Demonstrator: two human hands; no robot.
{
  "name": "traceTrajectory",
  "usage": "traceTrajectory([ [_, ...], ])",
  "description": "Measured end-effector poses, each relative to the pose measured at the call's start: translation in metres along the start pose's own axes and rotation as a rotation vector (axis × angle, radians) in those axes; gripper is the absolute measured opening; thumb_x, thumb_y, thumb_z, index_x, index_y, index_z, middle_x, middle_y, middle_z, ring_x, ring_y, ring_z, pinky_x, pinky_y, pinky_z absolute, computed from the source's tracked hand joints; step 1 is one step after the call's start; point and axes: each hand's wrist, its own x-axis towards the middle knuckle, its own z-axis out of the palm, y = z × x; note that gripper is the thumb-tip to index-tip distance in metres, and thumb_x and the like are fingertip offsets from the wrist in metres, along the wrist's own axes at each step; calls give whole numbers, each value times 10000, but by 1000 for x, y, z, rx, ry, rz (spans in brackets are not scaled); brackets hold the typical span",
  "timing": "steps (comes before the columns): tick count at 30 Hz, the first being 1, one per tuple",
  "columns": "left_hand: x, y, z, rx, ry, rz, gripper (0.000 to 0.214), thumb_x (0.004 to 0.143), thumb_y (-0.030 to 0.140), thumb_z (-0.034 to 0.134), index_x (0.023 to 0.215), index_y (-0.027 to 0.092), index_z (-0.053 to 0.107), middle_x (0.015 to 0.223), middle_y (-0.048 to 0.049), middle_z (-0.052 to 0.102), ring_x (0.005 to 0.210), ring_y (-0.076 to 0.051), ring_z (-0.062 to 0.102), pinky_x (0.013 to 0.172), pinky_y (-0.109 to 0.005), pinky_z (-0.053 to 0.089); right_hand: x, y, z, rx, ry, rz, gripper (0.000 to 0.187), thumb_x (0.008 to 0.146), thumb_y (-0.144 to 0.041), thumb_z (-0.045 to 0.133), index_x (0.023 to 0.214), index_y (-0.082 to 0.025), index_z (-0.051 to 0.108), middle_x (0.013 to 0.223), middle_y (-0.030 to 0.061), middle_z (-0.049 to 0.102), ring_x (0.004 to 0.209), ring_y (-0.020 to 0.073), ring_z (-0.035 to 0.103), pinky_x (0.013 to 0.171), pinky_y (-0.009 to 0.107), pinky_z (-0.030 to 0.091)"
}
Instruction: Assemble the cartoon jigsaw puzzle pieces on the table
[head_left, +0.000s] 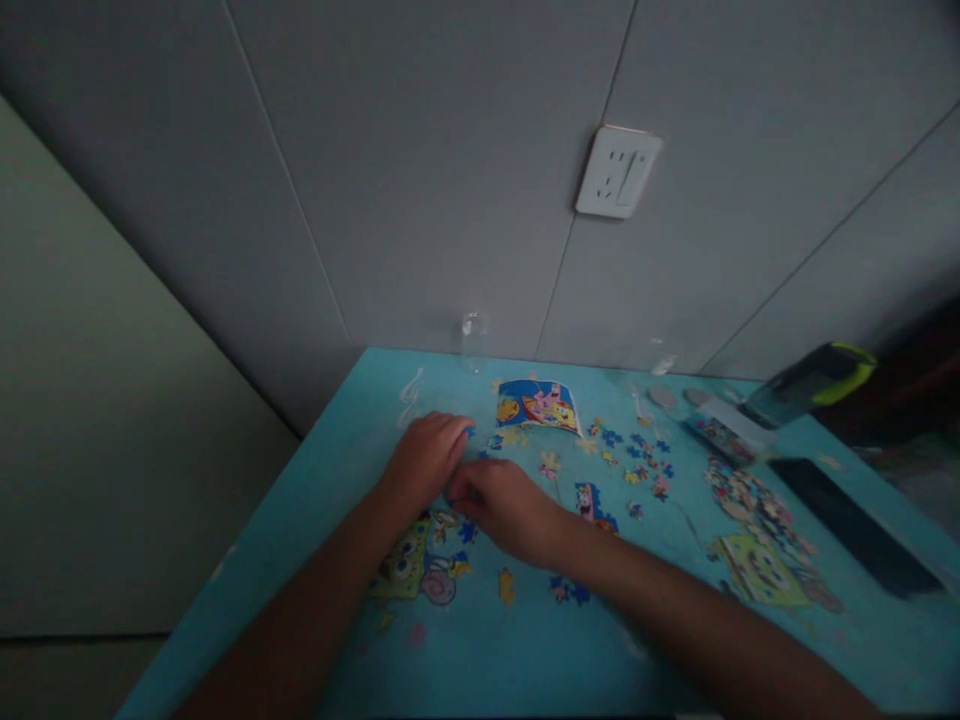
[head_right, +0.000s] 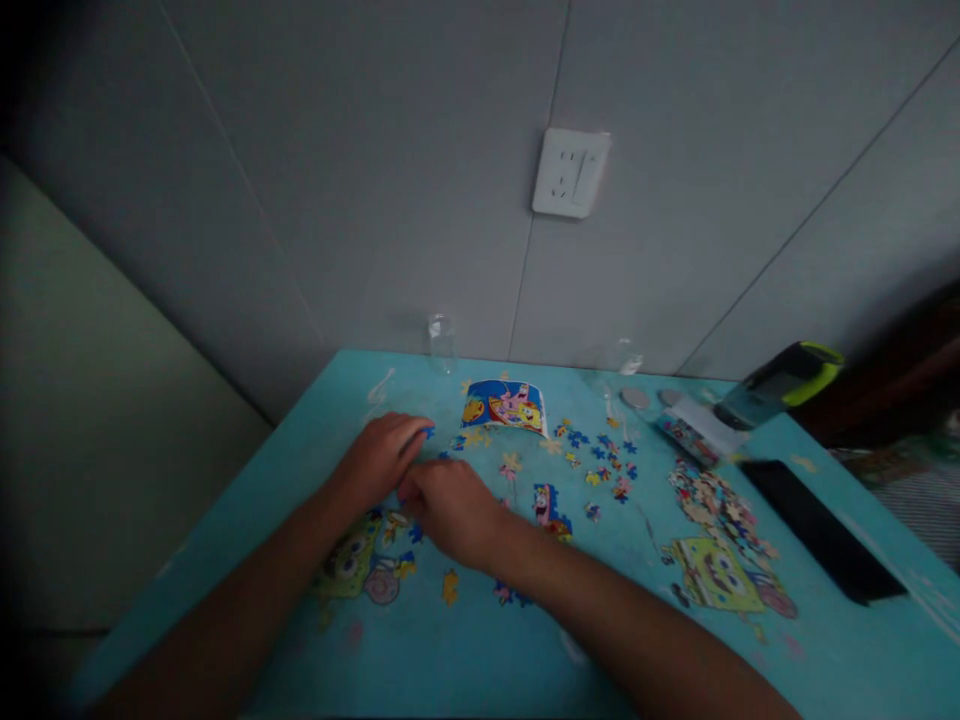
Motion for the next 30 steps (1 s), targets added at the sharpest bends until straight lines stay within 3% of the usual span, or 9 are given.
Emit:
traceTrajectory([
  [3, -2, 10, 4, -51, -8, 45, 205, 1003, 189, 497, 1131, 180, 657, 1008, -83, 705, 959, -232, 651, 878, -389, 521, -32, 25, -31, 154, 122, -18, 243, 946, -194, 603, 1132, -260, 744, 1048, 34, 736, 936, 167, 676, 862, 311, 514],
  [7, -6, 34, 12, -115, -27, 121, 204, 1004, 199, 510, 1150, 208, 651, 1013, -69, 703, 965, -221, 649, 897, -397, 526, -88, 87, -75, 195, 307, 254, 265, 954, -335, 593, 1134, -226, 755, 947, 50, 761, 828, 194, 693, 741, 343, 550],
  [9, -7, 48, 17, -155, -49, 156, 193, 1001, 195, 513, 1137, 215, 650, 1004, -62, 697, 959, -218, 641, 897, -401, 525, -108, 114, -87, 287, 315, 367, 313, 942, -401, 601, 1124, -195, 749, 832, 40, 762, 740, 193, 690, 669, 333, 550],
  [12, -9, 66, 25, -214, -97, 175, 165, 1003, 200, 512, 1093, 213, 650, 971, -55, 683, 940, -216, 625, 888, -409, 518, -123, 136, -88, 435, 348, 456, 363, 893, -467, 655, 1075, -164, 736, 783, 40, 759, 687, 180, 678, 643, 323, 552],
  [16, -9, 76, 32, -221, -156, 175, 168, 1016, 217, 497, 1089, 216, 649, 980, -48, 676, 939, -209, 613, 875, -404, 509, -129, 138, -80, 533, 327, 475, 365, 868, -477, 695, 1040, -156, 723, 802, 48, 750, 681, 163, 669, 624, 302, 548],
  [22, -9, 74, 33, -202, -166, 205, 200, 1015, 233, 480, 1078, 212, 668, 993, -61, 678, 945, -204, 610, 886, -409, 510, -137, 128, -83, 436, 278, 411, 245, 905, -413, 668, 972, -188, 734, 872, 45, 742, 718, 148, 651, 634, 289, 547],
  [27, -13, 74, 29, -188, -201, 199, 190, 1011, 230, 495, 1089, 215, 667, 1010, -63, 670, 954, -214, 598, 901, -427, 499, -139, 118, -85, 422, 255, 428, 258, 899, -348, 678, 1102, -205, 745, 792, 7, 727, 641, 129, 625, 578, 268, 520],
  [30, -16, 73, 28, -171, -222, 190, 187, 1013, 232, 507, 1120, 230, 660, 1039, -58, 665, 979, -221, 596, 922, -439, 484, -139, 118, -83, 396, 225, 450, 241, 905, -331, 669, 1098, -222, 764, 844, 13, 762, 681, 148, 664, 620, 290, 547],
])
